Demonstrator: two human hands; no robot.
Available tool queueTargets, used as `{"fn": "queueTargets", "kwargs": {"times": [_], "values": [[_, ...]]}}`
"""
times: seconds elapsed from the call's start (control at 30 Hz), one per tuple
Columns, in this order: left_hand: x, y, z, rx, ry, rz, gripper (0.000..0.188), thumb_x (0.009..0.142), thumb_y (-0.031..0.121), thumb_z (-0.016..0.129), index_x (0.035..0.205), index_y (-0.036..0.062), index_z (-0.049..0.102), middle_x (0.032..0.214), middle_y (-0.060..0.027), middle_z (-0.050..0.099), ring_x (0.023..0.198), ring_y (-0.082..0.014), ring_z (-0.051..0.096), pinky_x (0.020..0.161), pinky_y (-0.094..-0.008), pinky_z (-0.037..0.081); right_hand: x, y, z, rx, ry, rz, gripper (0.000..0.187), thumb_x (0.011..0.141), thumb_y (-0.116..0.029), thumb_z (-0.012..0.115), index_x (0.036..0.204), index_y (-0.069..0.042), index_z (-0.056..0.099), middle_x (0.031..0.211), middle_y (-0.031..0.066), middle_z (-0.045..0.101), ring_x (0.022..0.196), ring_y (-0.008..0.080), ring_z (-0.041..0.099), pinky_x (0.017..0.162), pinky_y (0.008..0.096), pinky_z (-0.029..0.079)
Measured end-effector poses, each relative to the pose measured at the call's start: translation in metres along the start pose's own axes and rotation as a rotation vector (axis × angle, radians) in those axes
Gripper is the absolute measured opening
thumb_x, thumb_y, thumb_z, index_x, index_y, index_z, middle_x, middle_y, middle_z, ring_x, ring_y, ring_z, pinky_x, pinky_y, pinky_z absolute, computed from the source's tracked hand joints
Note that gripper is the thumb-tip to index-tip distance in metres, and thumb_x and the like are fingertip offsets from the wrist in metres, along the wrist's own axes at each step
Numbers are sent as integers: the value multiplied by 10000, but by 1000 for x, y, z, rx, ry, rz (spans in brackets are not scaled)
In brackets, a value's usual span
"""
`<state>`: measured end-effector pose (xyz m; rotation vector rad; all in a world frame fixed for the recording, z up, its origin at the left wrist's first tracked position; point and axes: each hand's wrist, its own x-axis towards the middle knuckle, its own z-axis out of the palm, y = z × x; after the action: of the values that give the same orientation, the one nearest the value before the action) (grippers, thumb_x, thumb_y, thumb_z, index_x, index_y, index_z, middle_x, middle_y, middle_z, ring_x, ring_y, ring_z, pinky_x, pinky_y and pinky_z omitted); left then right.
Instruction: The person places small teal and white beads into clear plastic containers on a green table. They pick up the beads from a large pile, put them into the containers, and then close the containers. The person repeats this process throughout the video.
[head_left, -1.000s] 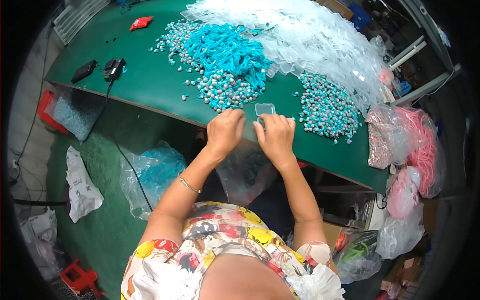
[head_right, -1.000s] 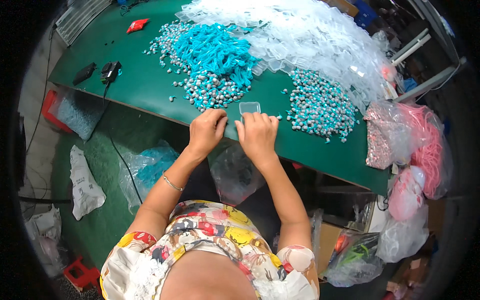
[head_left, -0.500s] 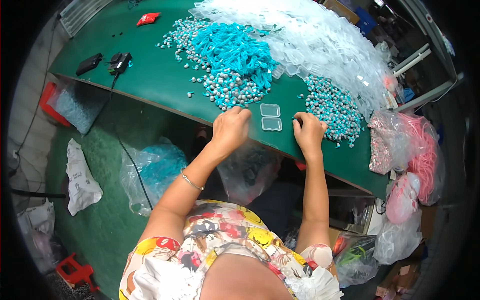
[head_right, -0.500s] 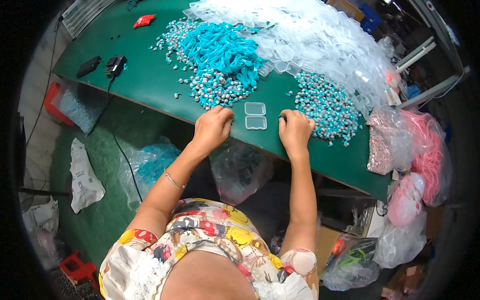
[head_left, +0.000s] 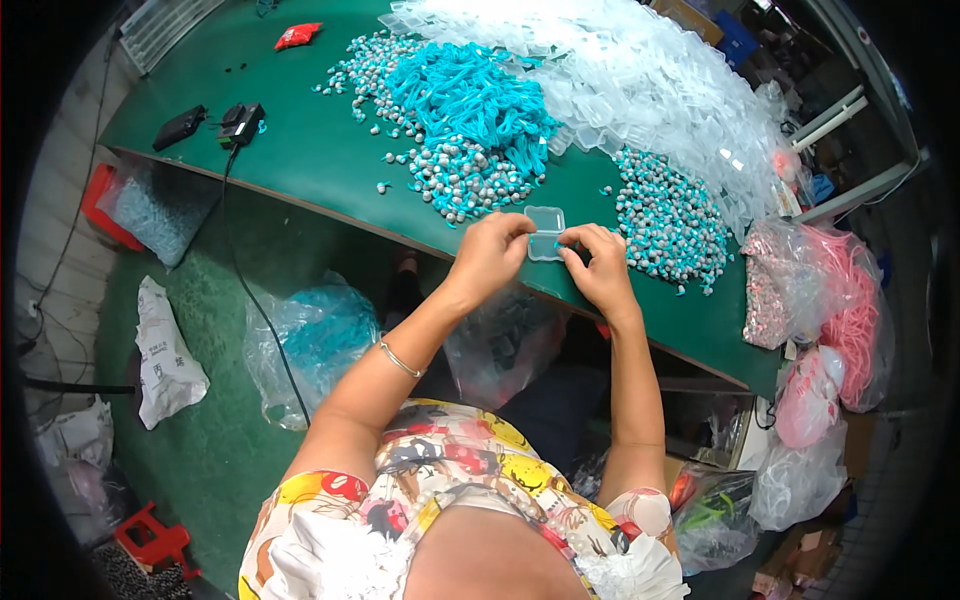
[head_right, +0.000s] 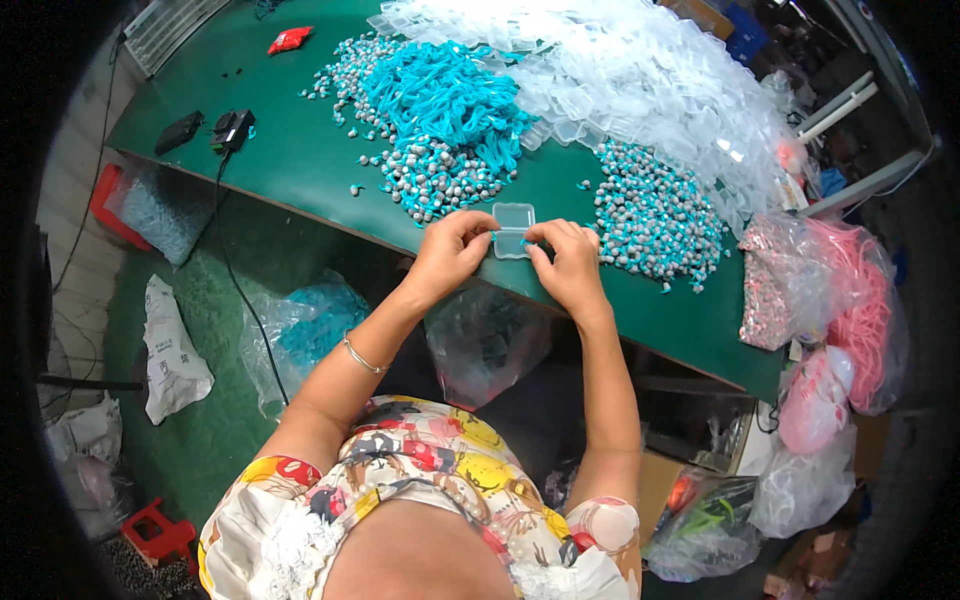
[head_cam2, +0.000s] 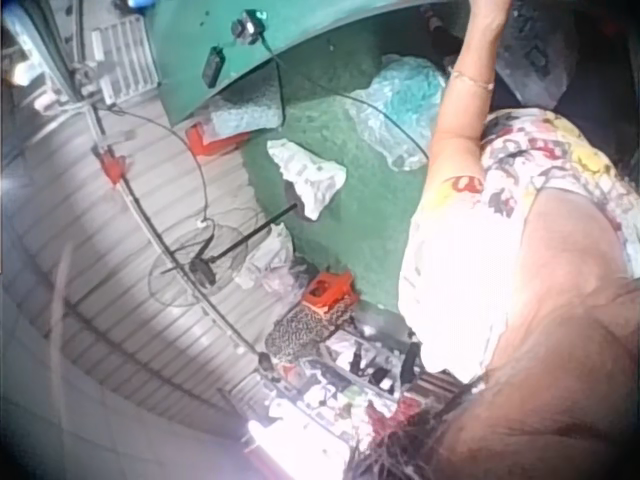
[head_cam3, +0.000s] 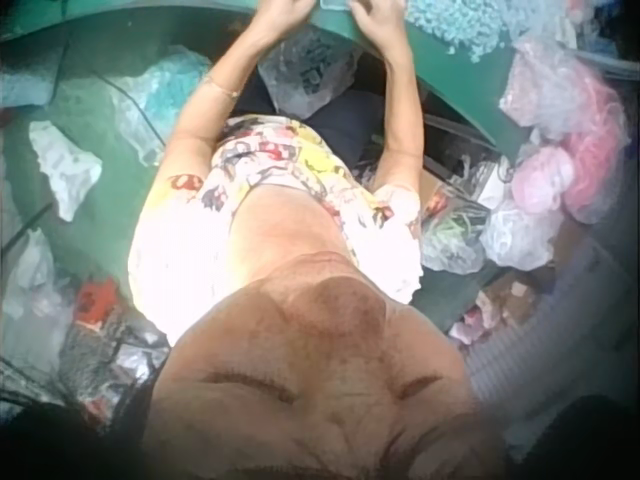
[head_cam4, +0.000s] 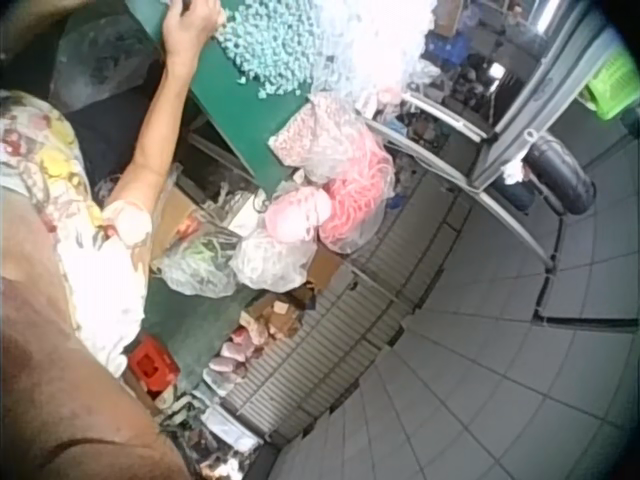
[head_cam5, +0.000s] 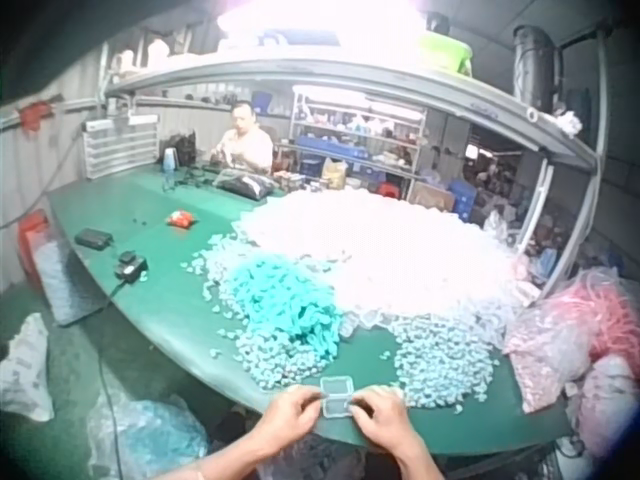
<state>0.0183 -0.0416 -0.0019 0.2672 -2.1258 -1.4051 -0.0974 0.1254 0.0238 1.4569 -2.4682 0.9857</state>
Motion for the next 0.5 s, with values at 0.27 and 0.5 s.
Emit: {"fn": "queueTargets", "kwargs": {"times": [0.27,0.5], "values": [[2,6,18,303,32,143,137,802,101,700,929,57,676,885,-96,607,802,-279,618,693,-398,498,5,-6,-3,-68,-51,-54,82,792,-119,725,869,-128,695,878,-3,679,906,207,621,886,413,365],[-2,9,19,388,20,206,137,794,130,699,897,45,671,897,-120,590,865,-316,615,738,-430,503,10,-5,-6,-158,-95,-152,55,801,-127,714,855,-123,700,871,17,676,894,225,620,877,425,371]]}}
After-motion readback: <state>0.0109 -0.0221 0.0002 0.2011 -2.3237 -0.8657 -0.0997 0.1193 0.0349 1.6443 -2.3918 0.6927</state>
